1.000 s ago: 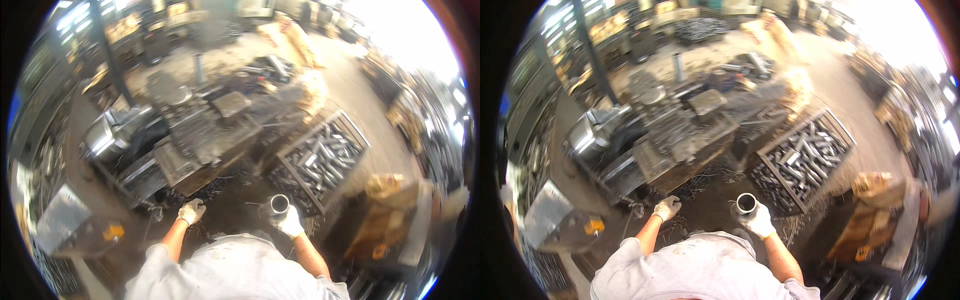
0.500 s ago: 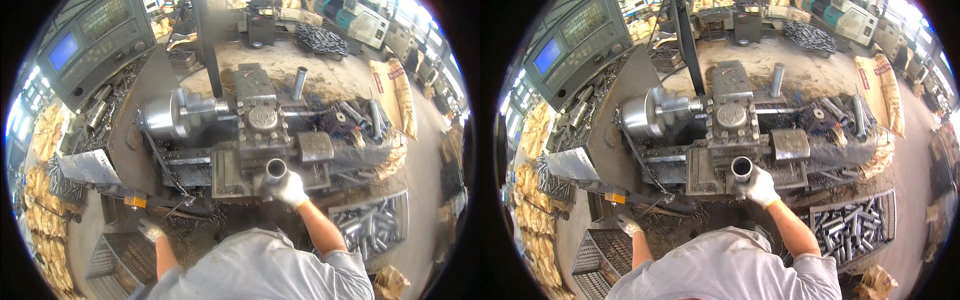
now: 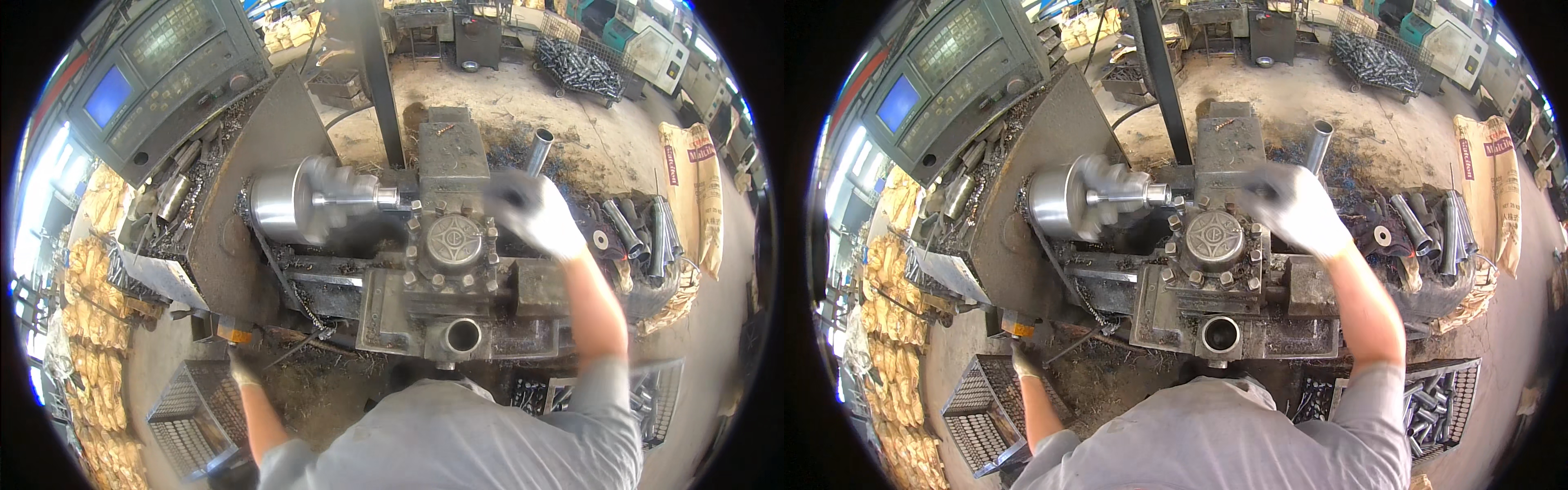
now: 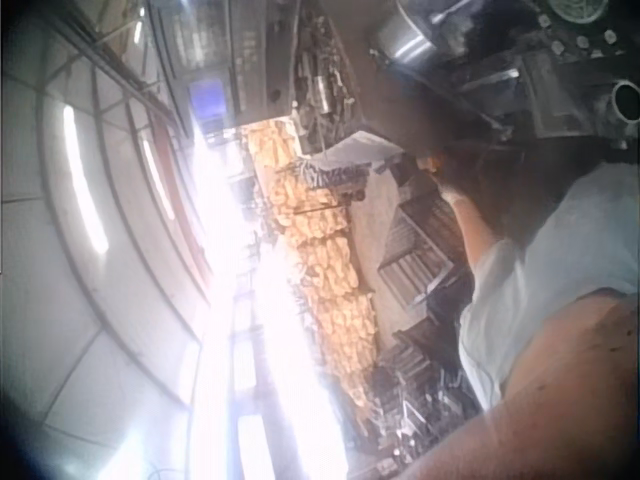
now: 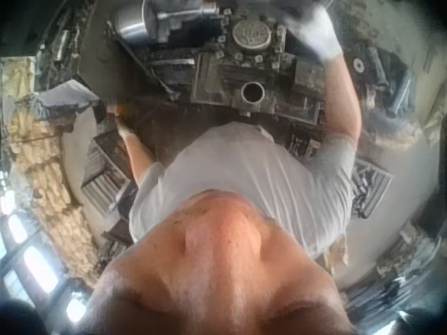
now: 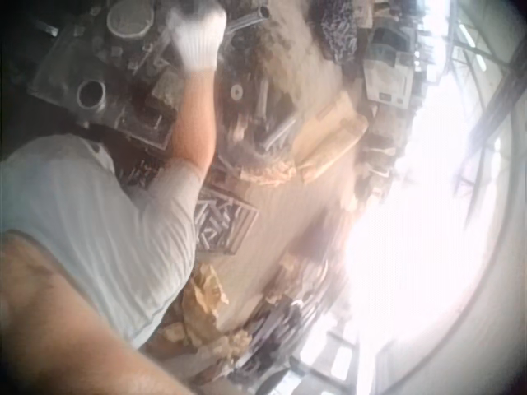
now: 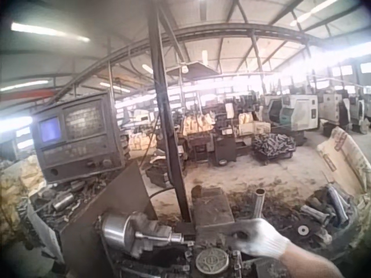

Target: The person repeatedly loads cylindrical metal parts into a CNC lathe chuck, secures them, and removes finished parts. The person also operates the machine's control panel to start and stop the machining cycle.

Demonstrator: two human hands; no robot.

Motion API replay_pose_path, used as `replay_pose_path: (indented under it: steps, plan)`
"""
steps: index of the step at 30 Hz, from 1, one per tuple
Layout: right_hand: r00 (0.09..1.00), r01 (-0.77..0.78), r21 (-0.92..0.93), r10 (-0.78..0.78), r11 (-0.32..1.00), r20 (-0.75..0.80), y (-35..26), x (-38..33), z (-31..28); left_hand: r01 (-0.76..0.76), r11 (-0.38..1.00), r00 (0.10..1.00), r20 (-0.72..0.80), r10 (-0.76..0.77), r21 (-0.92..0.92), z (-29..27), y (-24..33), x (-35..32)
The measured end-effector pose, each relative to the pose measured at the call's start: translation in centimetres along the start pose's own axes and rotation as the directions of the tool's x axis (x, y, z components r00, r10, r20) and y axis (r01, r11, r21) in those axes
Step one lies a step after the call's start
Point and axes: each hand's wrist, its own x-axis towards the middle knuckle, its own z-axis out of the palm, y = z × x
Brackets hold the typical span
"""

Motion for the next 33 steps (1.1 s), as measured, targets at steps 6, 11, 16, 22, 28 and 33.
replay_pose_path:
  steps: [6, 11, 16, 22, 28, 33]
  plan:
    - [0.493, -0.28, -0.39, 0.48, 0.877, 0.726, 6.5, 16.3, 14.9, -0.055, 0.957, 0.996, 0.083, 0.032, 0.286, 5.1, -13.3, -10.5]
    - [0.37, -0.284, -0.323, 0.414, 0.903, 0.832, 10.6, 17.0, 13.4, 0.008, 0.881, 0.993, 0.097, -0.061, 0.473, 3.3, -15.4, -15.4]
    - [0.577, -0.753, -0.159, 0.756, 0.639, 0.309, 22.6, 16.1, -0.1, 0.131, 0.824, 0.991, -0.088, -0.099, 0.552, -0.5, -12.9, -16.3]
    - [0.858, -0.433, -0.301, 0.491, 0.849, 0.149, 17.9, 19.2, 7.3, -0.343, 0.617, 0.939, 0.266, 0.218, 0.708, 8.4, -9.7, -15.3]
    - [0.626, 0.092, -0.333, 0.206, 0.938, 0.752, 3.1, 17.5, 17.4, -0.841, 0.27, 0.54, 0.699, 0.469, 0.468, 29.3, 0.1, -16.3]
    - [0.36, -0.081, -0.283, 0.293, 0.956, 0.886, 6.9, 18.5, 18.3, -0.96, -0.096, 0.184, 0.853, 0.488, 0.262, 43.3, 7.1, -15.6]
